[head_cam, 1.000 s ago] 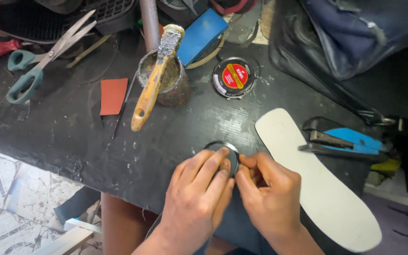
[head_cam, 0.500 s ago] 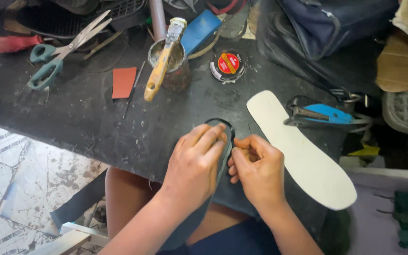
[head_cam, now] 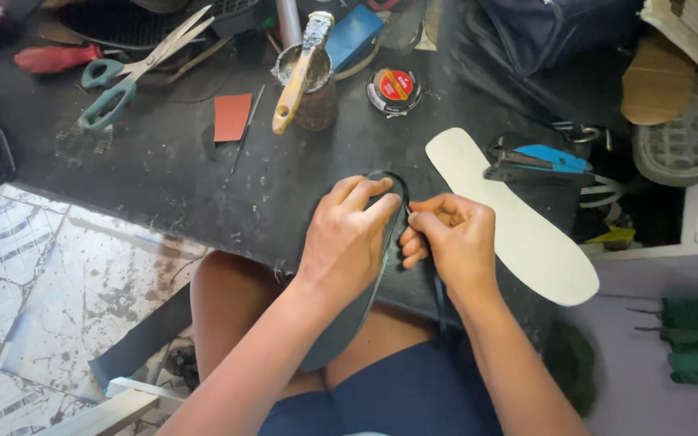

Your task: The person sits at a workbench and assembles a sandal: they hold a black insole, apply glue from a tin with a brush, then align a black strap along the sole edge and press it down repeatedly with their fingers to bond it, working the strap around the toe area.

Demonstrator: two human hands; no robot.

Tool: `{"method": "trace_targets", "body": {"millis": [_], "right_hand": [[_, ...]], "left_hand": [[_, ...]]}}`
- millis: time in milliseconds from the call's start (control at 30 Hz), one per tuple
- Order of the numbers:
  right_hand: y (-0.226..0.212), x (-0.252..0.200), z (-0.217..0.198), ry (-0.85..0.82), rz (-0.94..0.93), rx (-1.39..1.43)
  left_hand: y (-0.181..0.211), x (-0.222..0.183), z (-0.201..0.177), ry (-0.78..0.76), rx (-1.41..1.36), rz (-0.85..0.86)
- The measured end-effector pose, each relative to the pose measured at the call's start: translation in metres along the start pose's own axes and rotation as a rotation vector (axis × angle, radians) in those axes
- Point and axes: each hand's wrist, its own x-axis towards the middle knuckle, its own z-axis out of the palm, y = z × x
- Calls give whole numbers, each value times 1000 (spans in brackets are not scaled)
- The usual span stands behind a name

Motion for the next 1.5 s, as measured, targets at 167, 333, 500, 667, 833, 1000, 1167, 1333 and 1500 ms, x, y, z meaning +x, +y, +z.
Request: {"method": "trace_targets", "body": {"millis": [167,333,500,667,833,1000,1167,1333,1500], "right_hand": [[4,2,-4,-44,-4,54],[8,-8,4,-31,-60,24],[6,-14,10,-12,-101,-51],[12,-18,15,-5,-120,-81],[9,-28,30,90,-142,-197],[5,-37,36,150,-143,-261],[10,-49,38,129,-159,-235],[9,-62,42,142,-145,-300],[7,-67,43,125,-204,-349]], "left_hand": [[-2,-5,2,6,34,34],[-3,-7,0,3,63,64],[-13,-8,-16,-120,40,142],[-11,-10,-19,-146,41,125],[-15,-13,-14,-119,4,101],[-17,-14,-11,-89,-73,33],[-19,-15,-11,-79,-108,9],[-18,-14,-12,-68,-126,2],[-18,-14,-13,-61,-138,-7]]}}
